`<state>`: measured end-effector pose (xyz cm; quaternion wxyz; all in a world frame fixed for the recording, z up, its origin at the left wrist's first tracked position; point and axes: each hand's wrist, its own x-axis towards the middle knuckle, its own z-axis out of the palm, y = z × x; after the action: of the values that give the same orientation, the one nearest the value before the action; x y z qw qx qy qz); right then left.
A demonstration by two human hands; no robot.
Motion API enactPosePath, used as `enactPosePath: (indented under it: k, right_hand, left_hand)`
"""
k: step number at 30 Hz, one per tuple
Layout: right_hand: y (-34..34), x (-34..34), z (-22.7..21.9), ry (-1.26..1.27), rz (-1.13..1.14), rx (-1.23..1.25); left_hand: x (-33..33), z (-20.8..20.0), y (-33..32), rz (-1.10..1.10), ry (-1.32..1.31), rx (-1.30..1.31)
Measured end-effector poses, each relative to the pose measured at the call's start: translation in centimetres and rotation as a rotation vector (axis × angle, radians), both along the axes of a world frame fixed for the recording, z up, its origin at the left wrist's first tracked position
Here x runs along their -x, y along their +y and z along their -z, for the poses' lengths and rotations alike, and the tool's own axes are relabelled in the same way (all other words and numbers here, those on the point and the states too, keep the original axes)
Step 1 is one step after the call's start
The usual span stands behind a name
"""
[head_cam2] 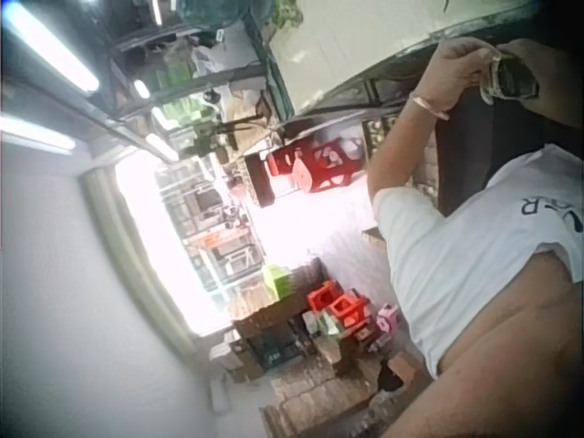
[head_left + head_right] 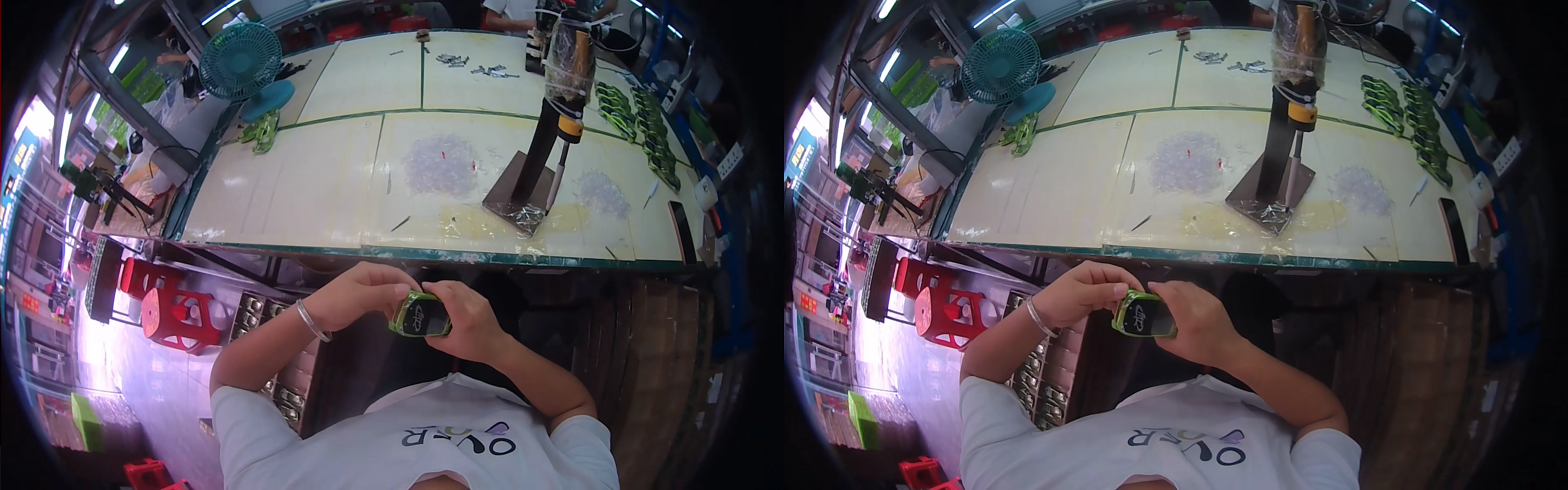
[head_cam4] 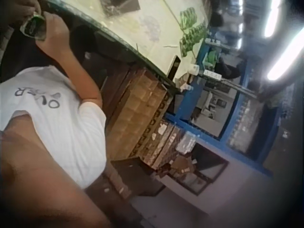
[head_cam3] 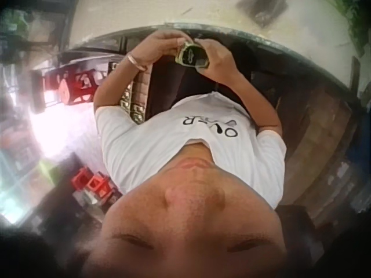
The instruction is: The person assembles small green electronic devices at a workbench. They pick up a device, insert a small component, and use a screwdriver to secure it before placing the finished unit on the table. The process is repeated for multiple units.
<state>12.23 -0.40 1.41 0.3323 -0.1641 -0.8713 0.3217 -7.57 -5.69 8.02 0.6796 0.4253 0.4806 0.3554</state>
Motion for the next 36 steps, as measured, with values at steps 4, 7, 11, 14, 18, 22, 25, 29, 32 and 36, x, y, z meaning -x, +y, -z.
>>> enactPosePath:
  k: [4,7,11,14,18,22,25,29,32,36]
  right_hand:
    - [-2.7,-2.9,2.2,-0.063,0.117,0.435]
    - [-3.7,-4.8,3.5,-0.058,0.171,0.638]
    - [-3.6,-6.9,4.3,0.011,0.233,0.695]
    - [-3.3,-7.8,4.7,0.021,0.278,0.704]
    - [-3.2,-8.6,5.2,-0.001,0.285,0.736]
    - [-3.2,-8.9,5.5,-0.018,0.297,0.755]
    - [-3.5,-8.9,6.1,0.0,0.315,0.771]
    - [-3.9,-8.6,5.7,-0.054,0.311,0.734]
    - [-4.1,-8.4,5.3,-0.082,0.277,0.777]
    - [-4.1,-8.5,5.2,-0.078,0.273,0.79]
  left_hand:
    - [0.2,3.0,5.4,-0.156,0.812,-0.545]
    - [2.1,6.9,10.2,-0.402,0.962,-0.657]
    - [2.3,8.3,13.2,-0.428,1.191,-0.726]
    - [2.3,8.4,14.0,-0.379,1.255,-0.698]
    - [2.3,7.6,13.8,-0.344,1.299,-0.707]
    - [3.0,8.1,12.6,-0.199,1.69,-0.949]
    - [2.5,7.5,11.5,-0.043,1.765,-0.965]
    - [3.2,7.2,11.5,-0.15,1.536,-0.937]
    - [4.4,6.1,12.6,-0.201,1.294,-0.592]
    - [5.5,5.7,13.5,-0.134,1.227,-0.481]
